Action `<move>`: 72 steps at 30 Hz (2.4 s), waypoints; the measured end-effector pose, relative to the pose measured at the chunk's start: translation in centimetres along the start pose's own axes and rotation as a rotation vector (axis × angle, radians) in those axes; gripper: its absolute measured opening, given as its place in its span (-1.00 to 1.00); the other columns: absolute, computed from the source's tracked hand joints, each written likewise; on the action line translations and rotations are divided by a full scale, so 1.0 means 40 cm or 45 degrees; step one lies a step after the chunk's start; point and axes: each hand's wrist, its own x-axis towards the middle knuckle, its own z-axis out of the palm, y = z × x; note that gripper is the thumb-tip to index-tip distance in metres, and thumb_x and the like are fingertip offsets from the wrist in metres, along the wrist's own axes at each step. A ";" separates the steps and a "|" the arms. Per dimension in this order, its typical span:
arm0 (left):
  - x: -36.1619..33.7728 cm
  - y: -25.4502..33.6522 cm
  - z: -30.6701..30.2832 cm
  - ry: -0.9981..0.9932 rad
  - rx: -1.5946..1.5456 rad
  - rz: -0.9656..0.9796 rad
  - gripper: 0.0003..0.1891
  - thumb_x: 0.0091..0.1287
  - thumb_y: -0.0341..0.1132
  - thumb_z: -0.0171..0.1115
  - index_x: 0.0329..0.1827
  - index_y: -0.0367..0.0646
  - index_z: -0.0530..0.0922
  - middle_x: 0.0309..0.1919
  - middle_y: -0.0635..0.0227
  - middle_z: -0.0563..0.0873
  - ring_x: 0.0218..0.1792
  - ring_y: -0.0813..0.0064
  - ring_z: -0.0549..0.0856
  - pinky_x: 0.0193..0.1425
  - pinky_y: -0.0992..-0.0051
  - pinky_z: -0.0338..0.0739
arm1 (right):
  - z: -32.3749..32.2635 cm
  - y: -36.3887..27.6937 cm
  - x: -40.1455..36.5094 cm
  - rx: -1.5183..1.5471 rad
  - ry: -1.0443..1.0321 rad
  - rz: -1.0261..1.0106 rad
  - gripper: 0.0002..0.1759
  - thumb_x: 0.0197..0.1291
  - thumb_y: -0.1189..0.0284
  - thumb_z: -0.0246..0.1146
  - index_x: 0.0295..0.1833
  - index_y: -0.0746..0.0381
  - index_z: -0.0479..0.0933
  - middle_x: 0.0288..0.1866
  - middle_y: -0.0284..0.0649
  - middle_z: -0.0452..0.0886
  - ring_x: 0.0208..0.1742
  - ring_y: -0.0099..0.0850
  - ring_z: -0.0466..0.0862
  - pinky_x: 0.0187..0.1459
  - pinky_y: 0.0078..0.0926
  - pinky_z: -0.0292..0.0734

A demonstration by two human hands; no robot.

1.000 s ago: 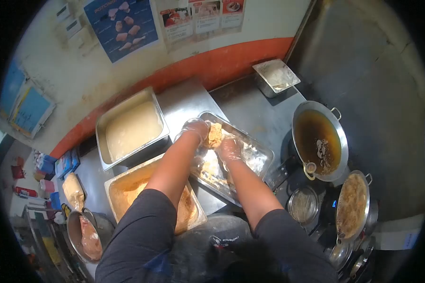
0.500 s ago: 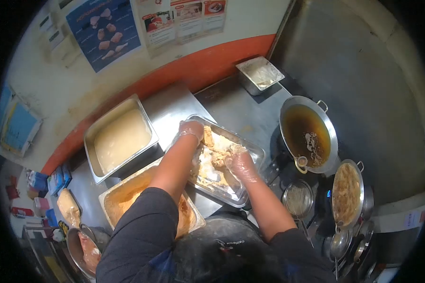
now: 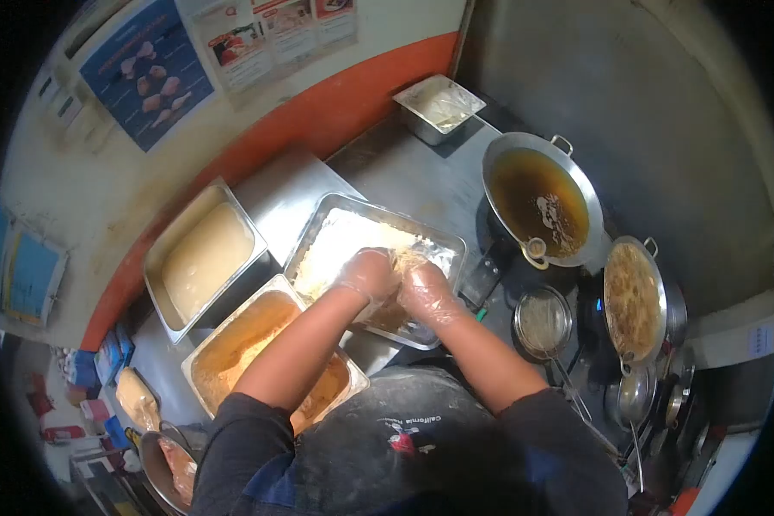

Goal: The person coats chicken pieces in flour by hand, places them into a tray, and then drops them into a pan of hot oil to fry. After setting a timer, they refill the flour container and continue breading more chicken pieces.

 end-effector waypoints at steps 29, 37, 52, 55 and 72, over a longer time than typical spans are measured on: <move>-0.360 0.098 0.159 0.328 0.585 -0.191 -0.09 0.28 0.46 0.49 0.41 -0.16 0.78 0.15 -0.10 0.86 0.31 -0.12 0.75 0.52 -0.01 0.55 | -0.920 0.290 -0.440 -0.098 0.425 -0.643 -0.84 0.28 0.36 0.48 -0.06 0.07 0.86 0.14 -0.41 0.94 0.08 -0.42 0.89 0.14 -0.27 0.73; -0.333 0.123 0.176 0.519 0.563 -0.090 -0.37 0.17 0.09 0.71 0.19 -0.15 0.86 -0.10 0.01 0.87 0.07 -0.13 0.79 0.31 -0.05 0.61 | -1.187 0.807 -0.766 -0.713 0.169 0.503 -0.47 0.17 -0.02 0.59 0.13 0.10 0.84 0.20 -0.18 0.91 0.15 -0.14 0.87 0.18 -0.13 0.77; -0.311 0.187 0.169 0.370 0.523 -0.257 -0.59 0.19 -0.08 0.67 -0.01 -0.16 0.86 -0.17 -0.02 0.88 -0.07 -0.14 0.82 0.16 -0.07 0.65 | -1.322 1.013 -0.824 -0.942 -0.424 0.481 -0.73 0.05 0.41 0.54 -0.09 0.21 0.86 -0.03 0.04 0.88 0.07 0.08 0.87 0.16 0.03 0.77; -0.307 0.176 0.174 0.316 0.559 -0.285 -0.60 0.23 -0.02 0.61 -0.04 -0.13 0.84 -0.20 0.01 0.86 -0.08 -0.12 0.80 0.14 -0.08 0.63 | -1.290 0.969 -0.768 -0.998 -0.601 0.468 -0.74 0.08 0.43 0.52 -0.09 0.23 0.86 -0.04 0.05 0.88 0.08 0.10 0.87 0.16 0.06 0.77; -0.316 0.129 0.202 0.470 0.698 -0.191 -0.55 0.26 0.06 0.56 -0.09 -0.18 0.81 -0.16 -0.09 0.83 -0.02 -0.20 0.76 0.19 -0.12 0.57 | -1.379 1.090 -0.780 -0.549 0.210 0.905 -0.59 0.30 0.11 0.49 0.05 0.19 0.86 0.12 -0.03 0.90 0.16 0.05 0.84 0.27 -0.01 0.72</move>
